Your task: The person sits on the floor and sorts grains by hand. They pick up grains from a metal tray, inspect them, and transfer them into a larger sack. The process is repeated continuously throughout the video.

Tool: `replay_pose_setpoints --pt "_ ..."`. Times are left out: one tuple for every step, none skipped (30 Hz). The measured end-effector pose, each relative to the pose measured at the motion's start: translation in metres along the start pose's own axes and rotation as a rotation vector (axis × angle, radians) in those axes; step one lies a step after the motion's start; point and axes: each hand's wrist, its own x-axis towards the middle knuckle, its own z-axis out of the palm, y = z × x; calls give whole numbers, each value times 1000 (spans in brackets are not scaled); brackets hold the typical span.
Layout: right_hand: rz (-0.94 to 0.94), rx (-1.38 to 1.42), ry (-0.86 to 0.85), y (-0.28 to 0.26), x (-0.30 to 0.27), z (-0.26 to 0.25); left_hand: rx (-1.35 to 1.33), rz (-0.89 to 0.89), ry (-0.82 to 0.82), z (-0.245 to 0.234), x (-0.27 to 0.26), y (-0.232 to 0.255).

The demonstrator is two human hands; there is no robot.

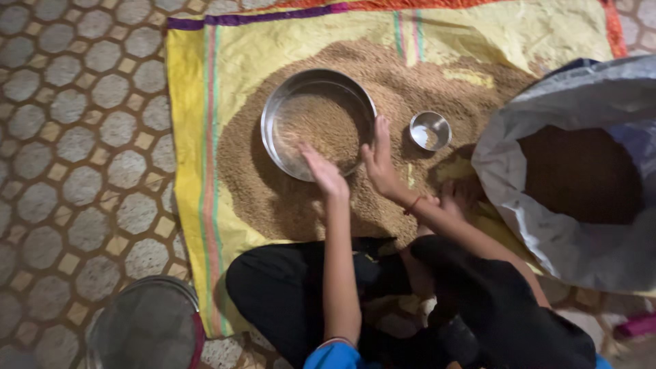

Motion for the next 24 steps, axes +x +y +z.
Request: replay_pose_setpoints --pt "5 5 -4 -1 -13 -3 99 83 -36 -6 -4 -2" --pt "13 -47 -40 -2 -27 -10 197 167 -74 -10 -8 -3" --pt "6 -92 -74 -3 -34 -15 353 227 -45 -12 -5 -1" --pt "0 -138 -108 -3 -38 -20 510 287 -14 -13 -2 1" --pt "50 -160 -113 -1 -40 -24 668 343 27 -18 -2 3" --pt "100 -183 -117 3 -43 -29 806 423 64 -27 -2 6" --pt "154 -205 -122 9 -48 -33 947 499 99 -38 -3 10" --pt "178 -211 -122 16 -55 -39 1088 574 134 -49 -4 13" --pt "201 -214 -115 23 -61 -44 1108 594 213 -58 -1 19" --pt "225 -218 -107 29 -67 -48 1126 613 291 -68 2 23" --pt "174 -247 -98 36 -74 -53 1143 633 369 -78 6 27" --pt "124 -275 -88 41 -80 -56 1046 493 343 -90 11 30" --pt "77 -307 -80 47 -86 -59 946 349 314 -101 15 28" --pt "74 -299 -75 51 -89 -60 845 206 282 -112 21 26" --pt "73 -291 -73 54 -93 -61 874 147 220 -120 28 21" --pt "72 -284 -72 56 -97 -62 903 86 158 -124 33 15" --pt "47 -293 -84 55 -98 -62 928 32 99 -127 37 12" --pt "21 -303 -96 53 -101 -62 1015 -33 116 -127 39 8" --pt "-11 -312 -106 50 -101 -61 1099 -92 135 -122 44 4" --pt "-50 -331 -139 48 -100 -61 1182 -154 153 -119 49 -1" --pt "-90 -346 -174 46 -101 -59 1110 -44 168 -120 52 -9" --pt "-130 -362 -210 44 -102 -58 1037 66 181 -121 58 -21" --pt "-154 -350 -247 42 -102 -55 965 177 200 -126 65 -31" --pt "-177 -337 -283 41 -103 -55 953 128 208 -128 76 -41"
